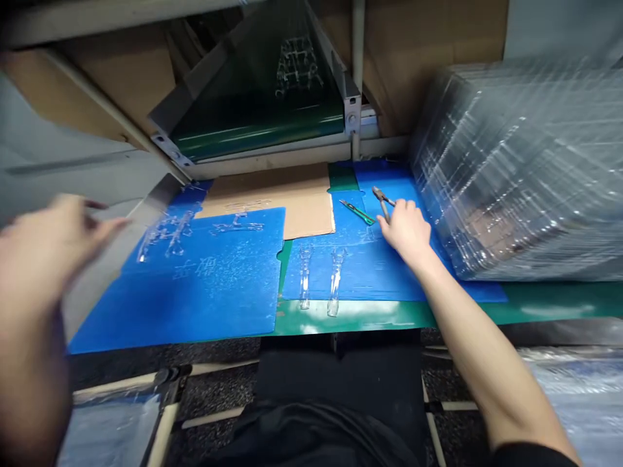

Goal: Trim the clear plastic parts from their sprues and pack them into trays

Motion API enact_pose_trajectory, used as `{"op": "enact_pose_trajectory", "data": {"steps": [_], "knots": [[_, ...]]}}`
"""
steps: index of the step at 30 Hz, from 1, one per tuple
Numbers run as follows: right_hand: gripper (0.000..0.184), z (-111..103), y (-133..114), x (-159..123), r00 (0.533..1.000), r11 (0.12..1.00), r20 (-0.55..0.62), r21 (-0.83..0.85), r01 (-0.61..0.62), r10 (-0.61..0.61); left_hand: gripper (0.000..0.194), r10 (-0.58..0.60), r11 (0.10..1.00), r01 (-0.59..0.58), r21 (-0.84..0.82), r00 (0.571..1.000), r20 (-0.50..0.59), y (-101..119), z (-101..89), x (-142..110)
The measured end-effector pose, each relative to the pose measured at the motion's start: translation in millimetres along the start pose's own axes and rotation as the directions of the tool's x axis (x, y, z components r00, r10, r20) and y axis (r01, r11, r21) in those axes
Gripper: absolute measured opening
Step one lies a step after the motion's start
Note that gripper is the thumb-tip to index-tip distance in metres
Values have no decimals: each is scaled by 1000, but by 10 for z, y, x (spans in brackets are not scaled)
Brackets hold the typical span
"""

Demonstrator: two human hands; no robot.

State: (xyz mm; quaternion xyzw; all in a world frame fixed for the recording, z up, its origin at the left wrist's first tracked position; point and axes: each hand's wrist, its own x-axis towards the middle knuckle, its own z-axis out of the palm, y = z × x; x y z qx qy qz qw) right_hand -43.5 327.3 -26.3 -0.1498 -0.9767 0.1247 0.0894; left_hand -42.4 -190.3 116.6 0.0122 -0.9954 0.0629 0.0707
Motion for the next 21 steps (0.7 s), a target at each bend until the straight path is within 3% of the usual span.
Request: {"op": "enact_pose_trajectory", "data": {"steps": [1,2,4,6,9,11,13,17,19,21], "knots": [[57,66,-31,177,1000,999,-5,-33,-12,11,52,-83,996,83,18,996,-31,336,140,-132],[57,131,-54,318,1000,998,-3,-63,-20,20,46,-43,999,43,-6,998,53,711,281,-274],[60,243,-85,504,999,993,4,-116,-34,34,42,246,957,-202,-208,945,214,1488,536,-540],[61,319,-131,598,999,987,3,-158,-34,35,39,362,895,-248,-370,889,281,2165,723,-719],[56,406,-312,645,1000,984,-16,-177,16,-19,38,390,850,-177,-497,845,366,2797,889,-776],[50,476,-507,650,997,987,-10,-144,71,-74,29,391,822,-143,-551,845,364,2969,961,-714],[45,541,-708,647,994,991,11,-69,110,-110,18,409,769,-124,-627,849,333,3000,1020,-638],[42,523,-906,566,994,979,36,179,95,-104,14,475,580,-102,-808,848,234,2803,1067,-611],[41,422,-866,409,994,937,56,340,73,-98,12,534,390,-43,-920,825,188,2626,1049,-695],[36,282,-780,123,989,859,98,509,46,-112,13,592,55,116,-992,796,126,2426,1014,-828]]}}
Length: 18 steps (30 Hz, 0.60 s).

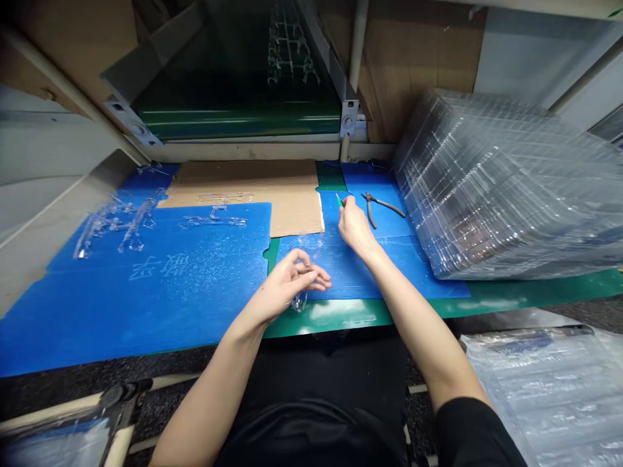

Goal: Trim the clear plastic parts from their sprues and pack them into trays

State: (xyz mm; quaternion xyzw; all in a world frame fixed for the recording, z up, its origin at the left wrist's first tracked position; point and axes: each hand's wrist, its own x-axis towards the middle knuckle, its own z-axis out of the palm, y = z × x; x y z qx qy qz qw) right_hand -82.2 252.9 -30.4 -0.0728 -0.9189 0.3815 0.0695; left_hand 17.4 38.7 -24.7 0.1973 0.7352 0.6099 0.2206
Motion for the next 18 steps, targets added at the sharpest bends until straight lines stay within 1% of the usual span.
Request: {"op": "enact_pose_trajectory", "data": {"steps": [1,2,3,4,6,7,9,10,12,13,14,16,18], "knots": [[34,-60,-11,-202,1000,995,31,96,-5,2,19,34,981,-31,-189,999,12,4,-34,-122],[33,-111,-29,-428,998,982,66,189,-13,1,25,61,940,-54,-336,998,11,7,-64,-242],[33,-152,-54,-669,995,961,102,275,-25,-3,28,76,907,-70,-415,997,-2,7,-89,-355],[33,-179,-85,-914,991,936,133,351,-37,-10,29,84,904,-86,-418,996,-23,5,-109,-458],[33,-199,-152,-1371,983,884,183,463,-62,-27,29,122,941,-146,-306,988,-95,-3,-138,-627],[32,-197,-184,-1566,979,862,202,501,-75,-32,30,169,956,-196,-217,976,-137,-7,-150,-693],[33,-188,-234,-1867,973,834,226,544,-95,-36,25,317,945,-327,-16,928,-197,-16,-170,-794],[33,-188,-251,-1975,972,828,233,552,-102,-36,22,403,915,-397,72,894,-196,-19,-180,-832],[31,-203,-263,-2122,972,832,234,546,-100,-37,21,537,841,-513,171,829,-153,-33,-195,-890],[29,-215,-259,-2173,973,845,229,528,-89,-40,23,578,812,-552,187,805,-134,-45,-198,-910],[28,-227,-248,-2215,974,862,224,501,-80,-40,25,598,798,-572,190,791,-130,-62,-197,-922],[29,-237,-208,-2288,979,888,201,454,-78,-16,26,589,805,-559,199,793,-153,-108,-186,-925],[37,-225,-159,-2356,987,898,158,429,-96,30,23,590,797,-541,268,793,-153,-153,-167,-897]]}}
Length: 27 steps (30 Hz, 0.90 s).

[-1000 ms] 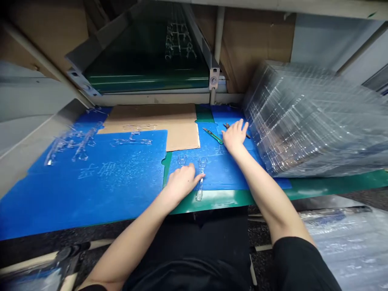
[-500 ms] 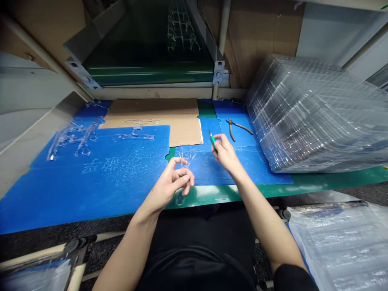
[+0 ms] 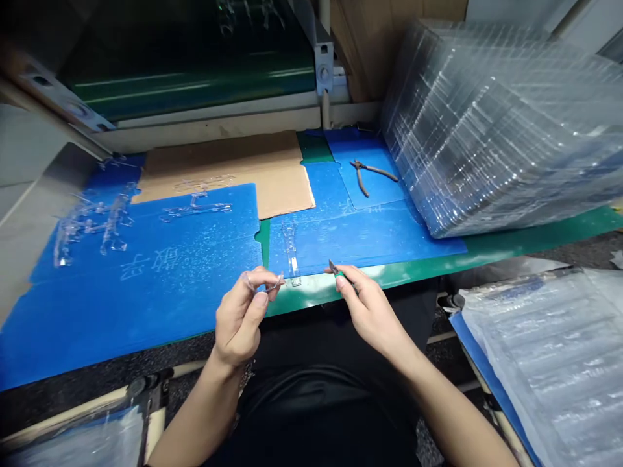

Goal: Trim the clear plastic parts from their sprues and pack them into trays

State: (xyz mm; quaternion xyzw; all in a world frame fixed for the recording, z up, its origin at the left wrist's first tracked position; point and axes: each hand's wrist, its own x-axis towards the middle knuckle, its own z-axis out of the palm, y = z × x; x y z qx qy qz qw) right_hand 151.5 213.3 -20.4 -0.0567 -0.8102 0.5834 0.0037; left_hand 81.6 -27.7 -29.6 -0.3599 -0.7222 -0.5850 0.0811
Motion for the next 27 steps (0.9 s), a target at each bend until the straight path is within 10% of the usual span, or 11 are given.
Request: {"op": "enact_pose_trajectory", "data": {"steps": [6,14,27], "knots": [[27,0,39,-154,980,967,-107,-213,141,-167,13,208,944,-228,237,972,108,-37,49,101],[17,-178,-248,-203,877,762,165,-440,475,-452,13,189,887,-253,387,962,195,29,-14,102],[18,-135,-286,-188,885,810,253,-363,462,-391,14,233,844,-308,438,948,217,6,-5,131]]}}
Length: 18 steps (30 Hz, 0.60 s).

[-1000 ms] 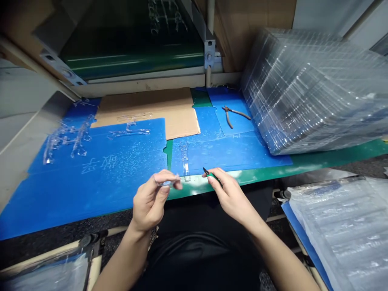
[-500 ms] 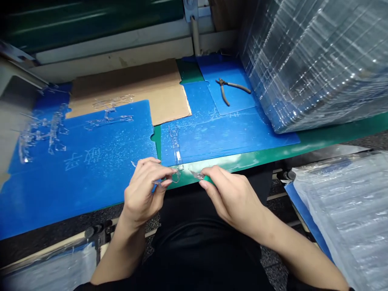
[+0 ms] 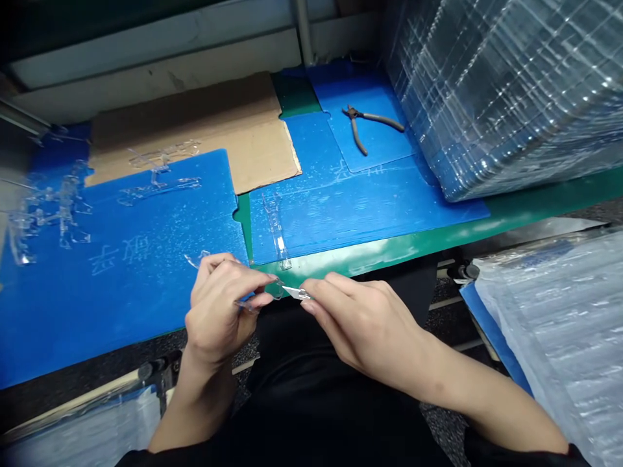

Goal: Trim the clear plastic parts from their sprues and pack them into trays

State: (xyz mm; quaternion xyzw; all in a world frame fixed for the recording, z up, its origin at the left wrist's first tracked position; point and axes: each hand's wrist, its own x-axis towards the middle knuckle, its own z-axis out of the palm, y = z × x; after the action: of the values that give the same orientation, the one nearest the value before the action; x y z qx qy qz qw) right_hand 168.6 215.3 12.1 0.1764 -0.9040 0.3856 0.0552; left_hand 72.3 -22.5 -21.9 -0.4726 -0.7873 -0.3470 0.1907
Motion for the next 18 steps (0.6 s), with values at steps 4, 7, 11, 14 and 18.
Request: {"op": "enact_pose_trajectory", "data": {"steps": [4,7,11,14,18], "knots": [[19,10,0,-6,1000,1000,20,-5,-13,13,14,-6,1000,6,10,1000,9,4,10,-1],[19,7,-8,-10,1000,1000,28,-20,-12,13,14,-17,1000,17,14,1000,12,16,10,4],[21,-8,-6,-14,1000,999,24,-35,-6,7,13,-33,999,33,15,999,21,39,1,15],[20,-23,4,-17,999,1000,30,-18,-16,17,13,-42,999,42,13,999,30,53,-4,14],[19,-44,3,-29,999,999,23,-31,-22,23,12,-36,999,35,11,998,45,61,-7,16]]}}
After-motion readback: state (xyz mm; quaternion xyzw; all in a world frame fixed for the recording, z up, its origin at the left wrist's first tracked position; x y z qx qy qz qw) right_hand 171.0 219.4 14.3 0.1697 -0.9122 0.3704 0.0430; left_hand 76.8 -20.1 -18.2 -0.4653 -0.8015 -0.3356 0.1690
